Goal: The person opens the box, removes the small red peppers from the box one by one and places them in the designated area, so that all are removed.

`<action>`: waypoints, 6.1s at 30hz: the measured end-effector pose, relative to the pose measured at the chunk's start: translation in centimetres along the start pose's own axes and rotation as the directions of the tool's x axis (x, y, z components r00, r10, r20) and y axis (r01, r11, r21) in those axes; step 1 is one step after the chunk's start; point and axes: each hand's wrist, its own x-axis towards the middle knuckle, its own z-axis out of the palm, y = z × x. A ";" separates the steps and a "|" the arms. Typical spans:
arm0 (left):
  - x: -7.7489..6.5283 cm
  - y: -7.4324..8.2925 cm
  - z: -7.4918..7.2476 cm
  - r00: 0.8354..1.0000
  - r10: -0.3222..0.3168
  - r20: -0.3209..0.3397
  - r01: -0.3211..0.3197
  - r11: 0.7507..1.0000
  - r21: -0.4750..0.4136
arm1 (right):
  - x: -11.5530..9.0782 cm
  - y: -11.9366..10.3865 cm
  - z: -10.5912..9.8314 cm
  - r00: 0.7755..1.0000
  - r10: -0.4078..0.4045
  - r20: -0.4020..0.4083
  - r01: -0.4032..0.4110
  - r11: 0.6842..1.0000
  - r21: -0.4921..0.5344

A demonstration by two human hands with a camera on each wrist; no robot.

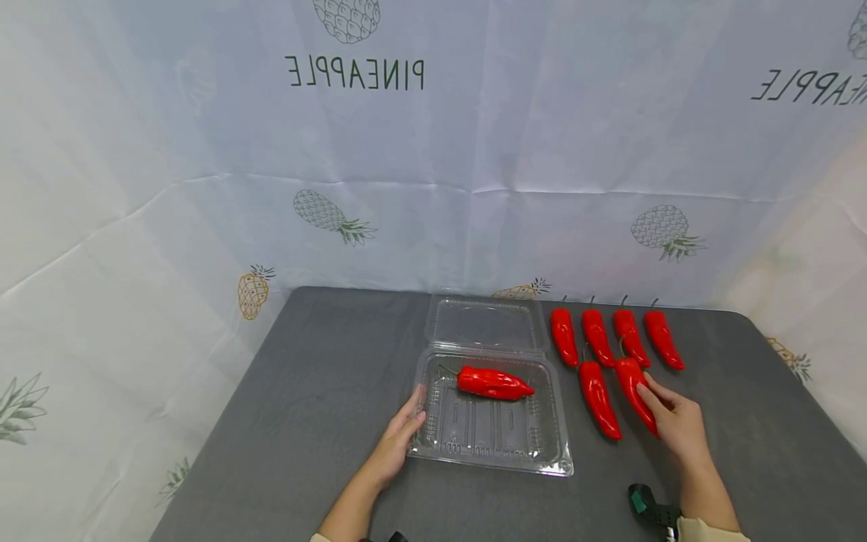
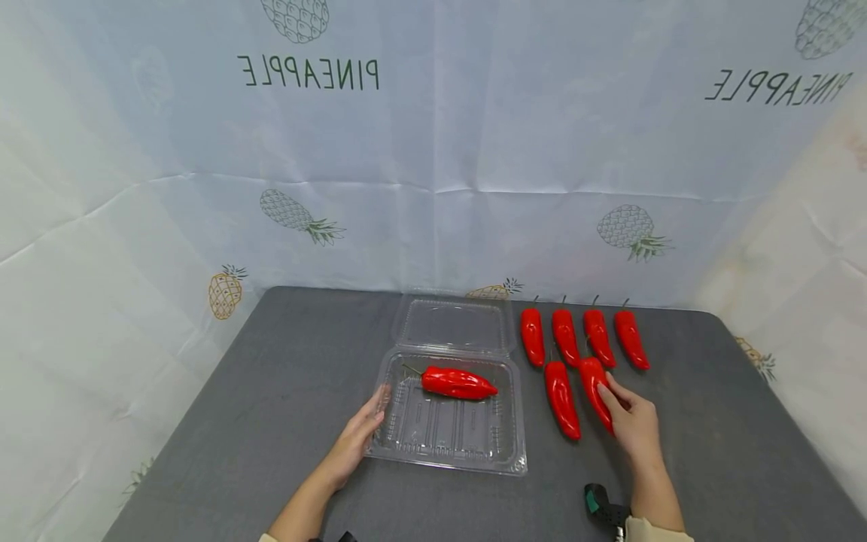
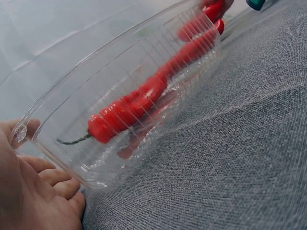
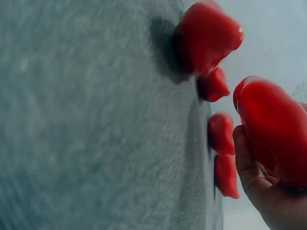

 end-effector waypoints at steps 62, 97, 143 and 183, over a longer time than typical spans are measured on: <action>0.0 0.1 0.0 1.000 -0.003 -0.004 0.003 1.000 0.018 | 0.3 -1.8 -0.1 0.992 -0.127 0.007 0.127 0.989 -0.079; 0.0 0.0 -0.1 1.000 0.010 0.004 -0.010 1.000 -0.001 | -0.2 -11.5 4.7 0.862 -0.394 0.320 0.429 0.902 -0.043; -0.1 0.0 0.0 1.000 -0.009 -0.005 0.009 1.000 -0.003 | -0.2 -13.5 13.7 0.616 -0.480 0.624 0.696 0.703 -0.146; 0.0 -0.3 0.0 1.000 -0.005 0.015 0.005 1.000 -0.017 | -2.2 -13.8 8.6 0.646 -0.494 0.582 0.617 0.787 -0.018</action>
